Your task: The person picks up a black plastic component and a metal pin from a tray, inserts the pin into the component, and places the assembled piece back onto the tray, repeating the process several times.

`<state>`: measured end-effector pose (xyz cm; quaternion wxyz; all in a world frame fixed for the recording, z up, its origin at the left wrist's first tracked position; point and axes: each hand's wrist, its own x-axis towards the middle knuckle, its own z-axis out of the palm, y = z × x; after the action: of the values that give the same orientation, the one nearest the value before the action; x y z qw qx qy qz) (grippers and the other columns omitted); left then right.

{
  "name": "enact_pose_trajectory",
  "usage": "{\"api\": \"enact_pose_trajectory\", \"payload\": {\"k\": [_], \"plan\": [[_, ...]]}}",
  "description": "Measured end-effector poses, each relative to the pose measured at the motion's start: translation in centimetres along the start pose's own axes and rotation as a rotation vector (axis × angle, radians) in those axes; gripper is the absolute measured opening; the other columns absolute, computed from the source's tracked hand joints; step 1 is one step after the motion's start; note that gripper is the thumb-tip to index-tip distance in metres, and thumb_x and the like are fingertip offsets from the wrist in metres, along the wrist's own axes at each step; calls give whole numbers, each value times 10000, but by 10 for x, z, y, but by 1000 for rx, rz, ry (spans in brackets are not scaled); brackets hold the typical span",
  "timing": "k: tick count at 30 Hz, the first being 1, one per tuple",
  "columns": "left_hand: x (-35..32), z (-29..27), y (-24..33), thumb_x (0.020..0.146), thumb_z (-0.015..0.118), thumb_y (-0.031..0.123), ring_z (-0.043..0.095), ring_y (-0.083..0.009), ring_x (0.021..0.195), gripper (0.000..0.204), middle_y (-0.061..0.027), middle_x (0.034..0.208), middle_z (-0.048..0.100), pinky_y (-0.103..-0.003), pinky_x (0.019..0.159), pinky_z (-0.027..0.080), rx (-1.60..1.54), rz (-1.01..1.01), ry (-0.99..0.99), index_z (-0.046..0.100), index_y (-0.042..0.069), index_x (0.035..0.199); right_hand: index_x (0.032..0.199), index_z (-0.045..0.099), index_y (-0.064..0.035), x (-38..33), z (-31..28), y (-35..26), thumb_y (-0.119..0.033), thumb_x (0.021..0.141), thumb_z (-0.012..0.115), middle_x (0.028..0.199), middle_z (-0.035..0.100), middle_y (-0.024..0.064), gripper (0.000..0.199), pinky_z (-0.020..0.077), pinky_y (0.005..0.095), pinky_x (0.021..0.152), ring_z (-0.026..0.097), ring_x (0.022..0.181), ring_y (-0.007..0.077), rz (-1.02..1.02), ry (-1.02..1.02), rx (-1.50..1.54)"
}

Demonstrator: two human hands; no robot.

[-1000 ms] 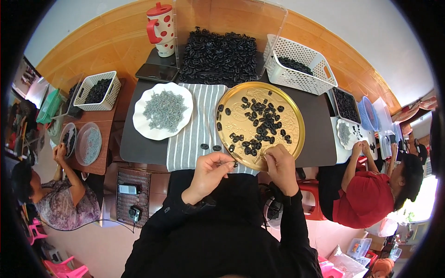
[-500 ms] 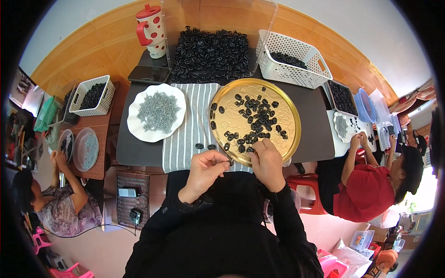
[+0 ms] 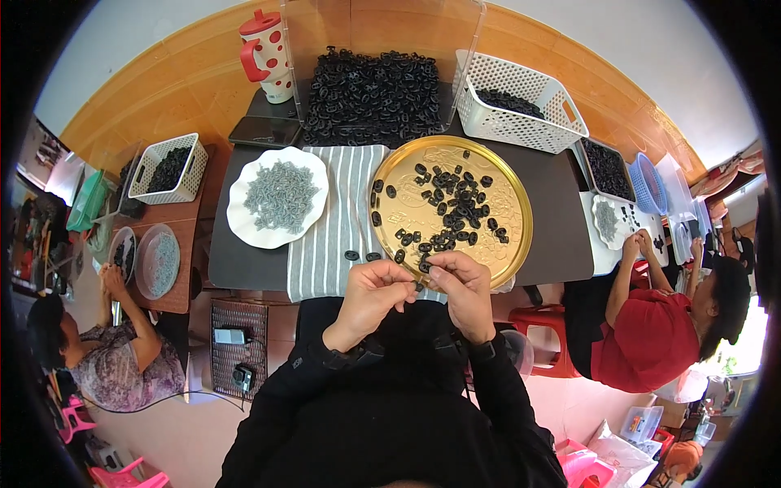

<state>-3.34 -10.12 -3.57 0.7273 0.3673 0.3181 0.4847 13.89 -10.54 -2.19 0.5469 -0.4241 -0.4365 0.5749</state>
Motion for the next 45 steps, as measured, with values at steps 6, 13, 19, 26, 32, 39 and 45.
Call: {"api": "enact_pose_trajectory", "payload": {"k": [6, 13, 19, 26, 32, 39, 45], "plan": [[2, 0, -3, 824, 599, -59, 634, -112, 652, 73, -87, 760, 668, -207, 499, 466, -39, 18, 39, 641, -32, 877, 1014, 638, 40, 1, 1, 6, 21, 879, 602, 839, 643, 21, 141, 467, 209, 691, 577, 746, 66, 20, -5, 51], [3, -1, -4, 825, 598, -57, 643, -117, 661, 71, -85, 769, 667, -208, 496, 471, -24, 16, 30, 642, -29, 871, 1005, 633, 38, -1, 4, 5, 31, 878, 597, 850, 634, 14, 133, 460, 208, 692, 565, 748, 63, -2, 16, -30], [2, -3, -4, 829, 596, -57, 647, -123, 658, 79, -86, 775, 669, -208, 493, 475, -25, 15, 30, 645, -27, 884, 1004, 632, 36, -1, 9, 8, 37, 874, 601, 844, 628, 9, 134, 458, 205, 690, 559, 754, 56, -31, 26, -59], [3, 0, -5, 821, 595, -65, 638, -117, 686, 182, -81, 810, 674, -207, 519, 476, -38, 84, 39, 620, -33, 999, 1007, 636, 30, -2, 9, 14, 38, 875, 603, 855, 631, 10, 136, 456, 203, 688, 560, 760, 58, -46, 43, -16], [1, 4, 4, 814, 581, -78, 614, -99, 689, 366, -54, 780, 646, -203, 535, 470, 47, 53, 18, 571, -33, 1176, 999, 639, 29, 0, 8, 12, 37, 869, 609, 857, 633, 13, 133, 456, 205, 691, 561, 759, 55, -39, 66, -6], [1, 1, -1, 813, 587, -78, 594, -87, 671, 390, -45, 779, 641, -200, 530, 465, 56, 72, 5, 587, -22, 1199, 963, 643, 31, -2, 10, 11, 37, 868, 604, 856, 628, 0, 103, 447, 199, 691, 555, 765, 47, -56, 45, -102], [2, 0, -5, 816, 590, -81, 589, -84, 670, 321, -51, 794, 653, -202, 523, 463, 45, 112, 19, 638, -20, 1127, 953, 638, 34, -3, 9, 13, 34, 867, 610, 829, 613, -2, 90, 440, 199, 666, 545, 742, 45, -81, 41, -139]]}}
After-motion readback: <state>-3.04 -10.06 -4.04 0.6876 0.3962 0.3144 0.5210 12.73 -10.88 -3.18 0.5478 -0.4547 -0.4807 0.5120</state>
